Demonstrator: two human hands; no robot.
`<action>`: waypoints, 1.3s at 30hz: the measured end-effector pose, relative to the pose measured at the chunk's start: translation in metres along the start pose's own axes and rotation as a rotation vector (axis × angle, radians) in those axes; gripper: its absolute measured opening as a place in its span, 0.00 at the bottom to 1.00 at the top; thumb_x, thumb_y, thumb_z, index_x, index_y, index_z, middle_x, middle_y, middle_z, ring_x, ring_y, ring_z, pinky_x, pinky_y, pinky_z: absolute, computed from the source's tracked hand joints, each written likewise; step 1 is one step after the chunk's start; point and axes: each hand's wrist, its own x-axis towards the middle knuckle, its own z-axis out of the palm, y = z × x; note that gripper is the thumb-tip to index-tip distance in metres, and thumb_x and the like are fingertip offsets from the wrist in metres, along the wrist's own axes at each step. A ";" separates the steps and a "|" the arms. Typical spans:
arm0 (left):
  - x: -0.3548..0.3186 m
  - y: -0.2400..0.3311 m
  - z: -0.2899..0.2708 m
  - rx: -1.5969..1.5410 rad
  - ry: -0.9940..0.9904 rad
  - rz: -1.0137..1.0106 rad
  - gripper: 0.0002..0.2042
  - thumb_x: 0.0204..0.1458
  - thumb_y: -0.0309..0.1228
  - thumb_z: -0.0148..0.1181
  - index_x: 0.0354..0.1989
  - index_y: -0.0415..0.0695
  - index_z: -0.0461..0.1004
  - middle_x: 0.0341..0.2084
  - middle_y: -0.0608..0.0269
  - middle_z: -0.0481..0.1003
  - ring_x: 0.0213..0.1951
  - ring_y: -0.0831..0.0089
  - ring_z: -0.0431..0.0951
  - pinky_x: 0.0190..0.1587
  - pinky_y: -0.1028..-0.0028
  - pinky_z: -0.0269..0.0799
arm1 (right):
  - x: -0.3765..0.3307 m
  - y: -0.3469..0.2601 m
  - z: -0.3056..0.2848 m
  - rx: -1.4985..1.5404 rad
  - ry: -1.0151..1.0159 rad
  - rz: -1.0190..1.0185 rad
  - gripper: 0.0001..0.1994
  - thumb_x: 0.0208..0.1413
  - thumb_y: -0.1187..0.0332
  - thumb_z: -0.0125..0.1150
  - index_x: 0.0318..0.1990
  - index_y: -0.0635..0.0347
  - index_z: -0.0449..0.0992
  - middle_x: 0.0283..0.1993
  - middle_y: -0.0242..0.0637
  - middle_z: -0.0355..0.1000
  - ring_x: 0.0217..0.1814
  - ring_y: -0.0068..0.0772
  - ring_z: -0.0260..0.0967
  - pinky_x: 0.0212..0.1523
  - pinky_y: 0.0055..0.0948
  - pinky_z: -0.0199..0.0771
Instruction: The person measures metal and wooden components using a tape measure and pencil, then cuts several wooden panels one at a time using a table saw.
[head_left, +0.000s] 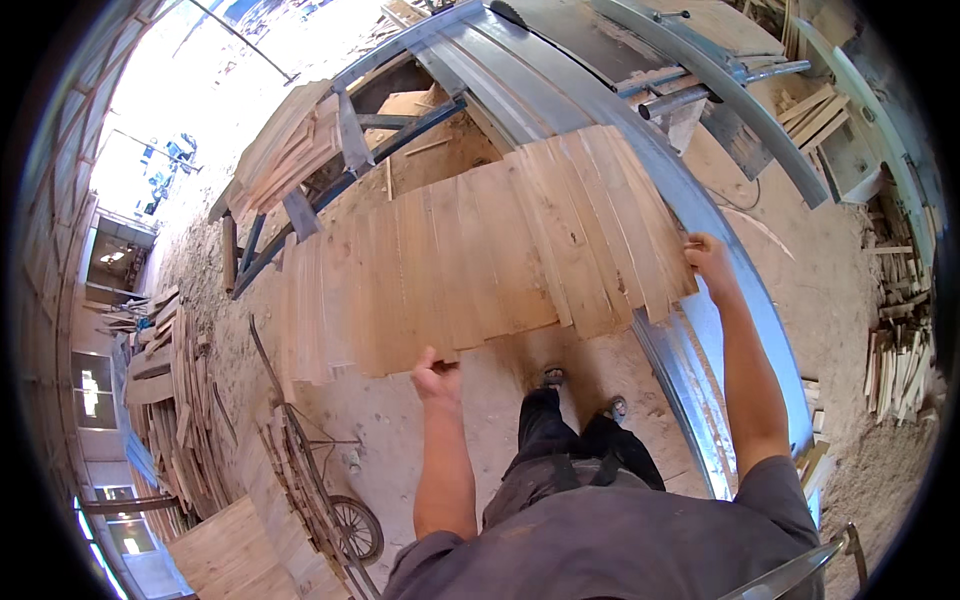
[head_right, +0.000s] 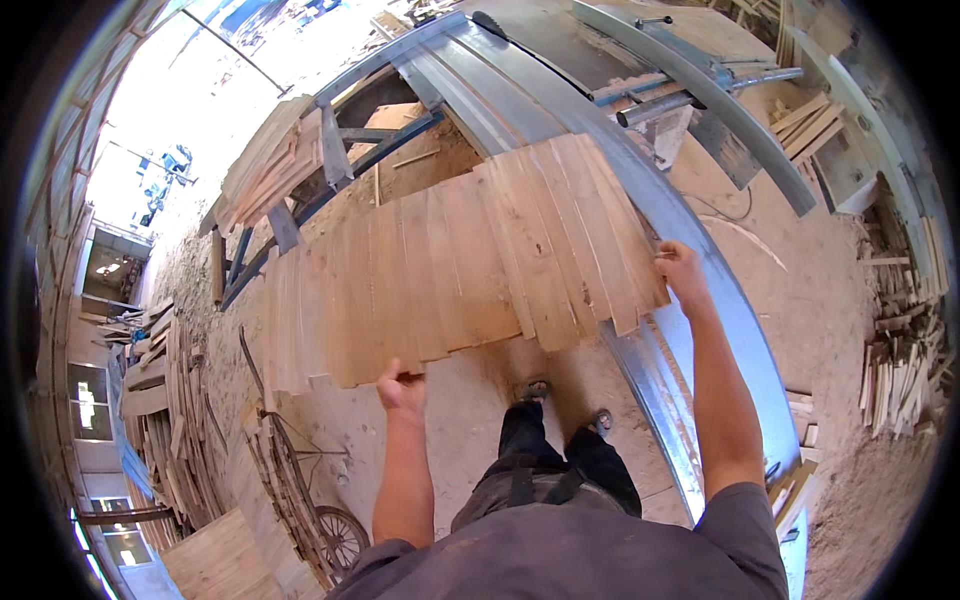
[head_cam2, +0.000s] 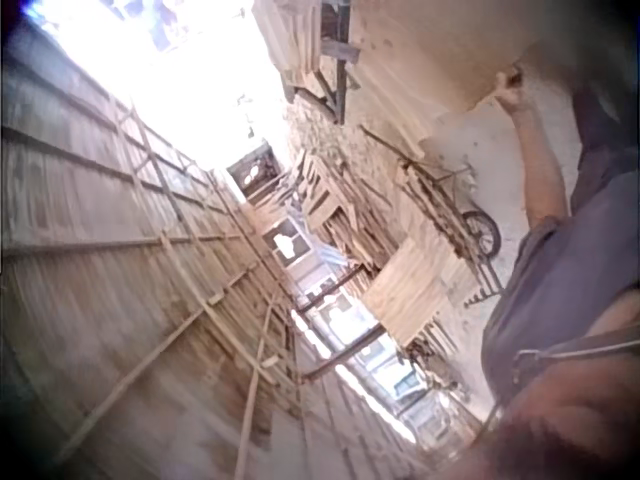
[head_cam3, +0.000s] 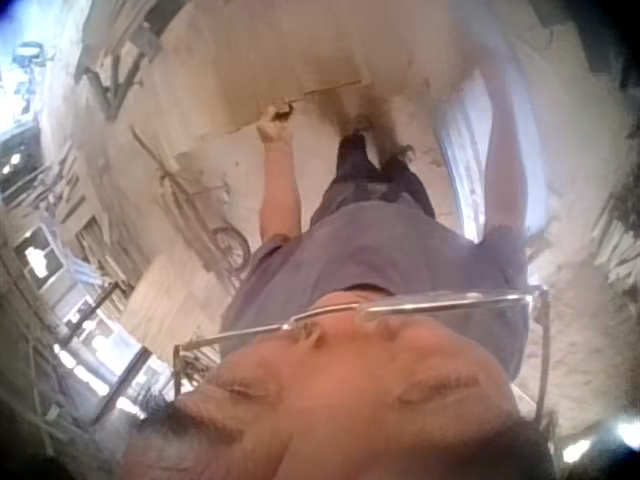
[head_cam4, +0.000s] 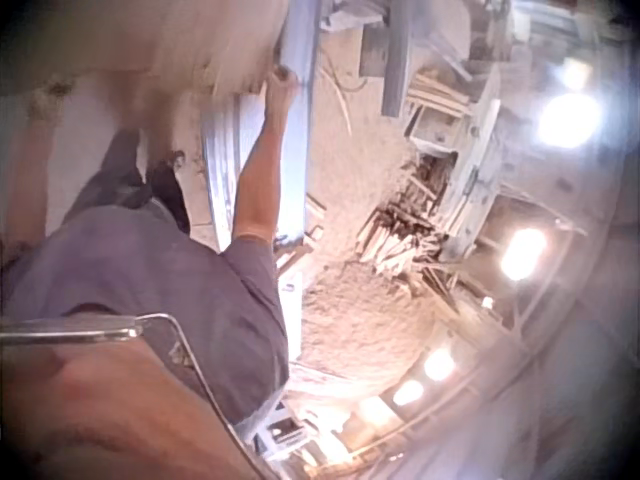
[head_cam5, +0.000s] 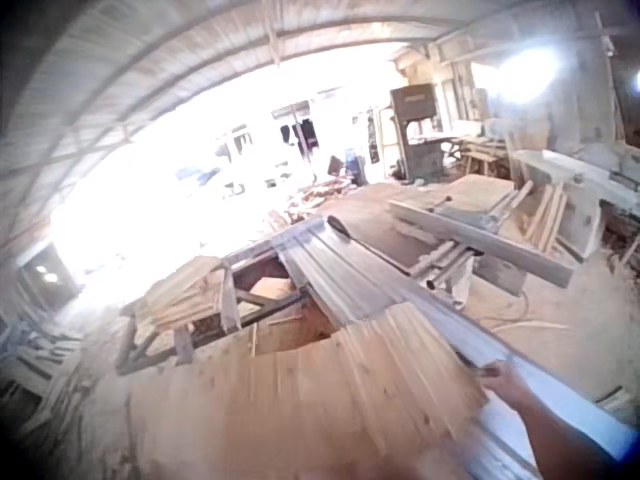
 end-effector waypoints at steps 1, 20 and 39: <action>-0.001 -0.013 -0.036 0.147 -0.055 -0.117 0.13 0.63 0.27 0.50 0.54 0.41 0.72 0.52 0.49 0.76 0.48 0.55 0.80 0.51 0.50 0.77 | -0.010 0.009 -0.016 -0.069 0.034 -0.087 0.20 0.53 0.71 0.61 0.53 0.71 0.77 0.50 0.50 0.79 0.52 0.40 0.78 0.52 0.35 0.77; -0.178 -0.153 0.014 1.596 -0.869 -0.201 0.23 0.58 0.25 0.57 0.61 0.30 0.67 0.45 0.51 0.80 0.44 0.67 0.81 0.51 0.71 0.75 | -0.389 0.154 -0.149 -0.820 0.636 0.180 0.32 0.46 0.73 0.64 0.64 0.57 0.69 0.69 0.50 0.61 0.73 0.59 0.54 0.73 0.56 0.53; -0.179 -0.188 0.076 1.845 -1.793 -0.232 0.24 0.60 0.27 0.59 0.64 0.29 0.67 0.48 0.49 0.81 0.49 0.68 0.81 0.52 0.70 0.76 | -0.518 0.180 -0.120 -0.897 1.066 0.299 0.29 0.47 0.70 0.65 0.60 0.61 0.70 0.70 0.48 0.60 0.77 0.54 0.49 0.77 0.52 0.46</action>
